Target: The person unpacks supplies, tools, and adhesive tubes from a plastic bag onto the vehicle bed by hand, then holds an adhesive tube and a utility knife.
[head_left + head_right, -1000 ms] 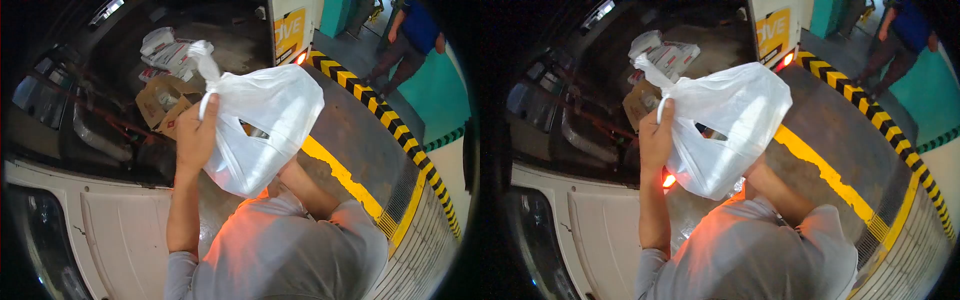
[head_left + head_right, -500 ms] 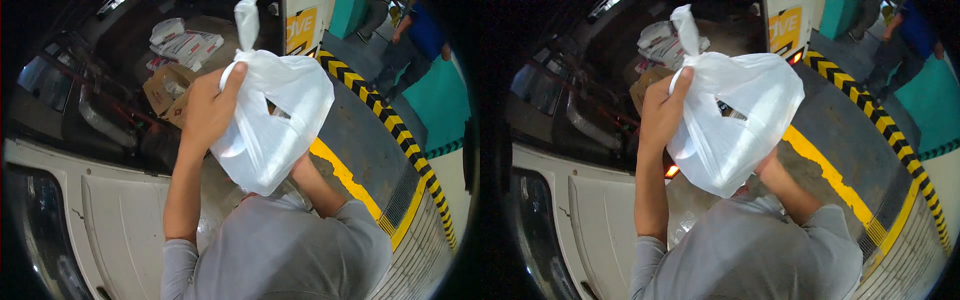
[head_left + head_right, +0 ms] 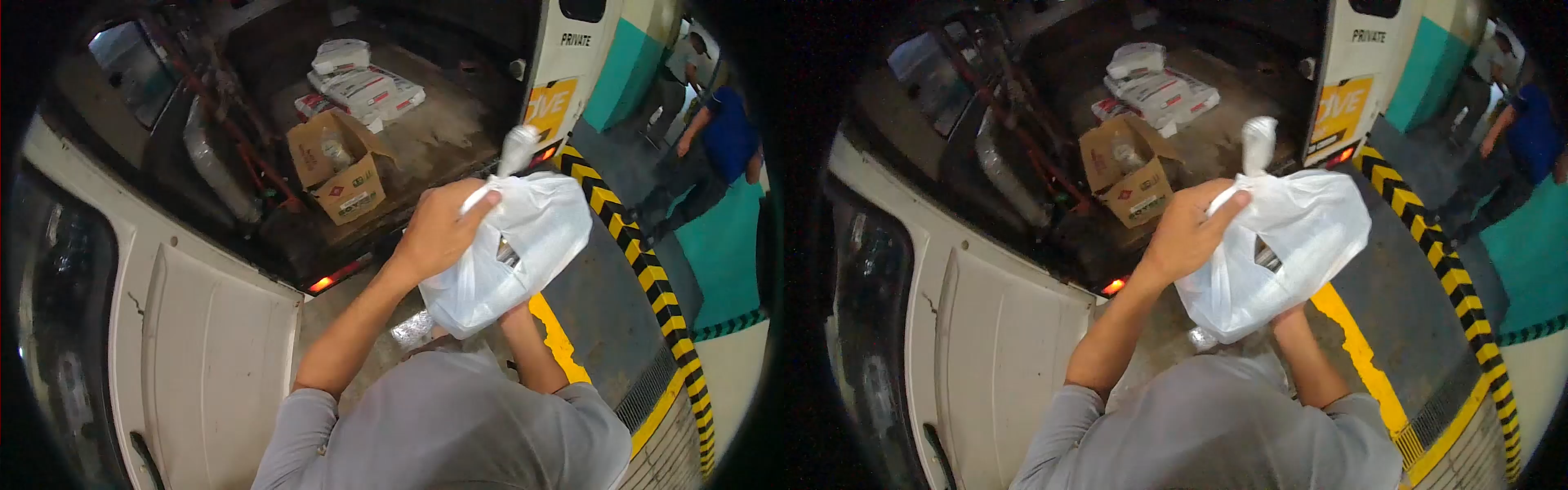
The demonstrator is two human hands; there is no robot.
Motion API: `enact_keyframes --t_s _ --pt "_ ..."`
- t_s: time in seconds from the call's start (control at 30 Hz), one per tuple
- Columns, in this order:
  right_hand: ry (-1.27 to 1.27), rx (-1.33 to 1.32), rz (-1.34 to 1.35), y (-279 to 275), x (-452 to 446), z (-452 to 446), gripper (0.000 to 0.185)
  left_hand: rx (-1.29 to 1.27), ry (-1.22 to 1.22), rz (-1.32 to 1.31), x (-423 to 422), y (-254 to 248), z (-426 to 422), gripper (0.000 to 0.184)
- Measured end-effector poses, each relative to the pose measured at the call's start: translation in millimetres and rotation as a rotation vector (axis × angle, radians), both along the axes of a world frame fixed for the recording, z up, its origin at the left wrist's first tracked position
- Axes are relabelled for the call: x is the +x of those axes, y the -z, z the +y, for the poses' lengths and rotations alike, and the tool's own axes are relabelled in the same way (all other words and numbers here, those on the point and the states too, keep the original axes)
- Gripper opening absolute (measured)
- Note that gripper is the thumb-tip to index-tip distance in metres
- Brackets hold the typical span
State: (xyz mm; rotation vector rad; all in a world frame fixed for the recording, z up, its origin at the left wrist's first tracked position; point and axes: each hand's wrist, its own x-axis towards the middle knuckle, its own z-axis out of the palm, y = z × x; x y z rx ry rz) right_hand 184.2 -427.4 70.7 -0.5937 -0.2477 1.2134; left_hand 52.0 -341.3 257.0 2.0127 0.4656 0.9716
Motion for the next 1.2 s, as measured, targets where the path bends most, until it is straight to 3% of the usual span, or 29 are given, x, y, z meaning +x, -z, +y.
enact_keyframes --t_s 0.1,0.3,0.4,0.47,0.57,0.73,0.77,0.97,1.07,1.2 --pt "0.032 -0.071 0.0 25 6 13 0.051 -0.155 -0.013 0.051 2 4 9 0.026" --pt "-0.002 -0.306 -0.053 106 37 61 0.05 -0.184 -0.013 0.122 21 49 41 0.026" --pt "-0.084 -0.488 -0.103 165 54 78 0.049 -0.223 -0.03 0.149 30 96 61 0.024" --pt "-0.133 -0.559 -0.089 183 61 68 0.049 -0.212 -0.037 0.136 38 96 67 0.022" --pt "-0.152 -0.565 -0.002 165 68 42 0.038 -0.186 -0.075 0.184 43 145 96 0.021" --pt "-0.226 -0.581 -0.192 159 89 29 0.031 -0.106 -0.133 0.335 40 177 159 0.021" --pt "-0.22 -0.588 -0.213 161 92 32 0.031 -0.193 -0.123 0.334 38 183 168 0.024" --pt "-0.152 -0.609 -0.318 143 88 87 0.024 -0.076 -0.28 0.535 54 247 248 0.028" --pt "-0.127 -0.525 -0.573 131 82 132 0.019 -0.127 -0.061 0.494 68 263 300 0.025" --pt "-0.093 -0.423 -0.79 104 78 224 0.021 0.002 -0.067 0.266 80 309 369 0.021"
